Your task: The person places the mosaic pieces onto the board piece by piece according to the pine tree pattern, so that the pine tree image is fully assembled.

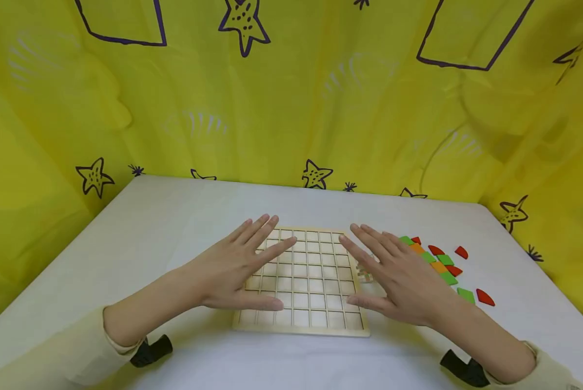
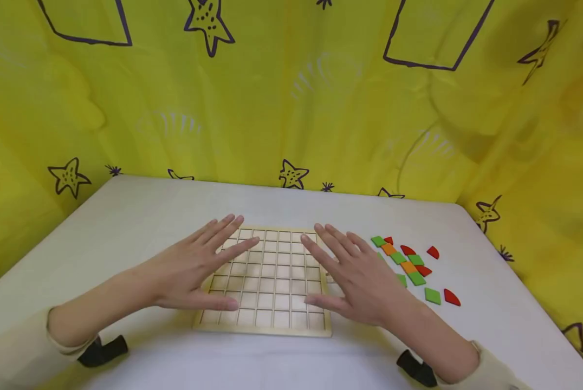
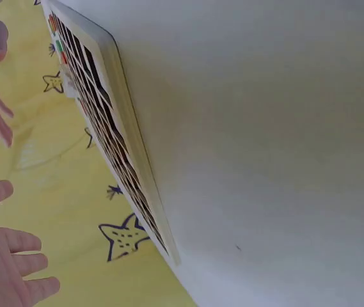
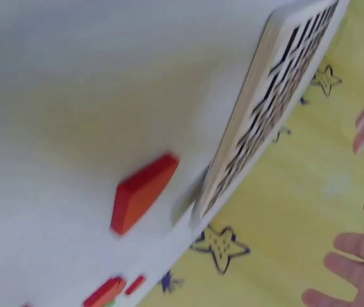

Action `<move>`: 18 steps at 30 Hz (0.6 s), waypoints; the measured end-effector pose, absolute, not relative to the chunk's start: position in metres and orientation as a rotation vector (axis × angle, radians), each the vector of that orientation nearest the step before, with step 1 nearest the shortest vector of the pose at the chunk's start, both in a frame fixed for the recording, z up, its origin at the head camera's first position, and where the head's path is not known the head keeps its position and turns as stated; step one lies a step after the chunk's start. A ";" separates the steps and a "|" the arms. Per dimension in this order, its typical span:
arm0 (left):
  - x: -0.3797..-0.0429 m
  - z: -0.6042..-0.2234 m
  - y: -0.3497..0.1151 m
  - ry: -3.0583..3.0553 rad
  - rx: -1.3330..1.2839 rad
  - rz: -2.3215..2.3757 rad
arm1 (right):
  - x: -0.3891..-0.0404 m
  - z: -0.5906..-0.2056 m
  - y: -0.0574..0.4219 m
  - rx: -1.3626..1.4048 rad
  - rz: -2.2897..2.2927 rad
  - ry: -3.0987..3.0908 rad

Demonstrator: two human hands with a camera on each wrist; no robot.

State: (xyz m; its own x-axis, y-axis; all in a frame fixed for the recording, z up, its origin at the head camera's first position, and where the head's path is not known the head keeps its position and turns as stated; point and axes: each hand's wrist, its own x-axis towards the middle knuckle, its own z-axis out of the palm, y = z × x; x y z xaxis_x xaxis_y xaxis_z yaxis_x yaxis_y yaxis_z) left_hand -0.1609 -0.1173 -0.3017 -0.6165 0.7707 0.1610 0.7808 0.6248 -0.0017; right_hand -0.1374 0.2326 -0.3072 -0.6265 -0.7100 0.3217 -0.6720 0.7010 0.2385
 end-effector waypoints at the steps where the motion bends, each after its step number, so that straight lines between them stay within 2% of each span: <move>1: -0.162 -0.301 -0.120 -2.710 -1.285 -0.107 | -0.137 -0.306 0.236 1.067 -0.129 -2.522; 18: -0.188 -0.303 -0.157 -3.173 -1.108 -0.282 | -0.134 -0.297 0.291 0.822 -0.048 -2.645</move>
